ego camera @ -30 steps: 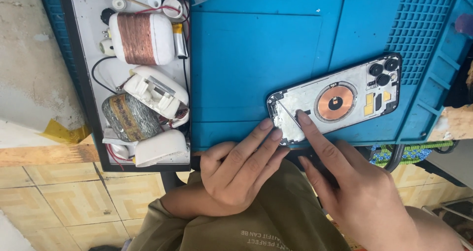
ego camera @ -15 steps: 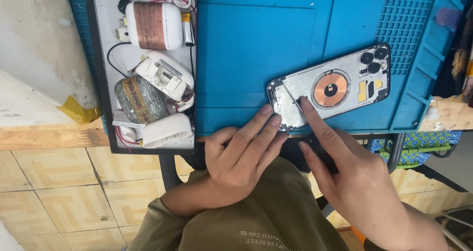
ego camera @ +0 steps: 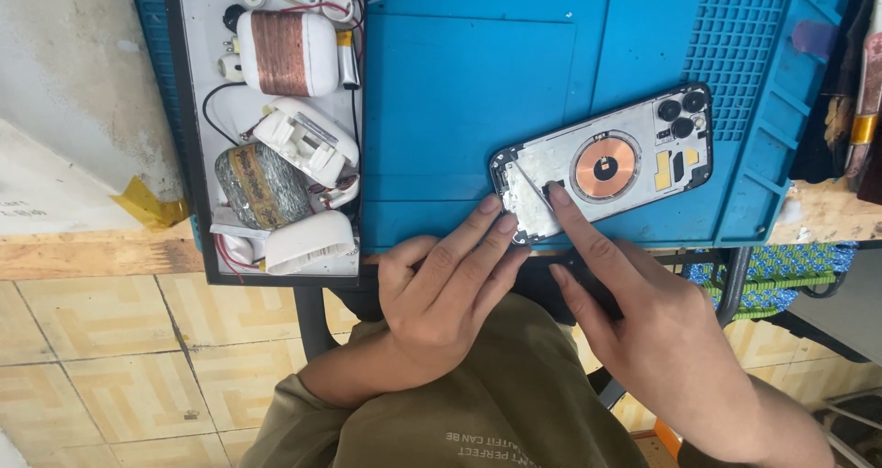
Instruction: Scraping adhesive and glass fragments from the back of a smartphone using a thin metal pry tool.
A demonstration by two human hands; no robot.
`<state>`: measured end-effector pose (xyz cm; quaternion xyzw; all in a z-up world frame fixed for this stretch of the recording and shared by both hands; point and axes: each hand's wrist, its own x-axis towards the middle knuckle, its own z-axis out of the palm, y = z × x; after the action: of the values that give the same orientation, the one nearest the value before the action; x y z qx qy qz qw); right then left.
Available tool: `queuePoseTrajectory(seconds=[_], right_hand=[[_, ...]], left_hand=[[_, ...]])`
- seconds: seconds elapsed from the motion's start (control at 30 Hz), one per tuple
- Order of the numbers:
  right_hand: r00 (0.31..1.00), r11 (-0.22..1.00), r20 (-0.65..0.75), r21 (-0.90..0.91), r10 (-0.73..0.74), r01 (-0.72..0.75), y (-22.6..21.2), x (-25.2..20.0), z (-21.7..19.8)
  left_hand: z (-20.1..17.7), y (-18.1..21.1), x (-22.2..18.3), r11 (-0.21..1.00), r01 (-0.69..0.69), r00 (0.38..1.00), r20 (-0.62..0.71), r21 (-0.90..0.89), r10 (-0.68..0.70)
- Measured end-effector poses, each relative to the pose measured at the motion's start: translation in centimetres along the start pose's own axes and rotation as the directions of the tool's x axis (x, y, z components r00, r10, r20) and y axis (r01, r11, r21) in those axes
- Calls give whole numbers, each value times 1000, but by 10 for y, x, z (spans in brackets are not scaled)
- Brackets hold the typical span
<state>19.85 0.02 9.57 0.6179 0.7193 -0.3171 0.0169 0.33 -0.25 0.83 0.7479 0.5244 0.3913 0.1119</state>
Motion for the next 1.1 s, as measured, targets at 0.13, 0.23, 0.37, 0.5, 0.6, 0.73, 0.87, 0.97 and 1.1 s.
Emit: queuePoseTrajectory(seconds=[0.13,0.23,0.37,0.5,0.6,0.73,0.87,0.97,1.1], right_hand=[[1000,1000,-9,-13,-14,14,-2,2,-1],[1000,999,-18,-40,-24,23,-3,2,-1],[997,998,-65,51,-33,36,-1,3,2],[994,988,24,115,105,-107,9,1,3],[997,990,-71,141,-14,24,14,5,3],[999,998,32,58,-10,8,11,5,0],[1000,1000,19,-9,-13,14,7,6,0],[1000,999,16,-48,-14,15,5,6,1],[998,997,62,-72,23,-19,5,5,2]], left_hand=[[-1,1,2,1000,-1,1000,16,5,1],[-2,2,3,1000,-1,1000,13,2,1],[-5,4,6,1000,23,1000,12,-7,-23],[-8,4,9,1000,19,1000,25,-24,-19],[-4,1,7,999,32,997,66,-13,-31],[-5,1,8,1000,16,998,58,1,-16],[-3,-1,10,1000,14,999,33,-8,-14],[0,-3,8,1000,12,1000,4,-20,-11],[0,-3,8,1000,19,1000,15,-15,-19]])
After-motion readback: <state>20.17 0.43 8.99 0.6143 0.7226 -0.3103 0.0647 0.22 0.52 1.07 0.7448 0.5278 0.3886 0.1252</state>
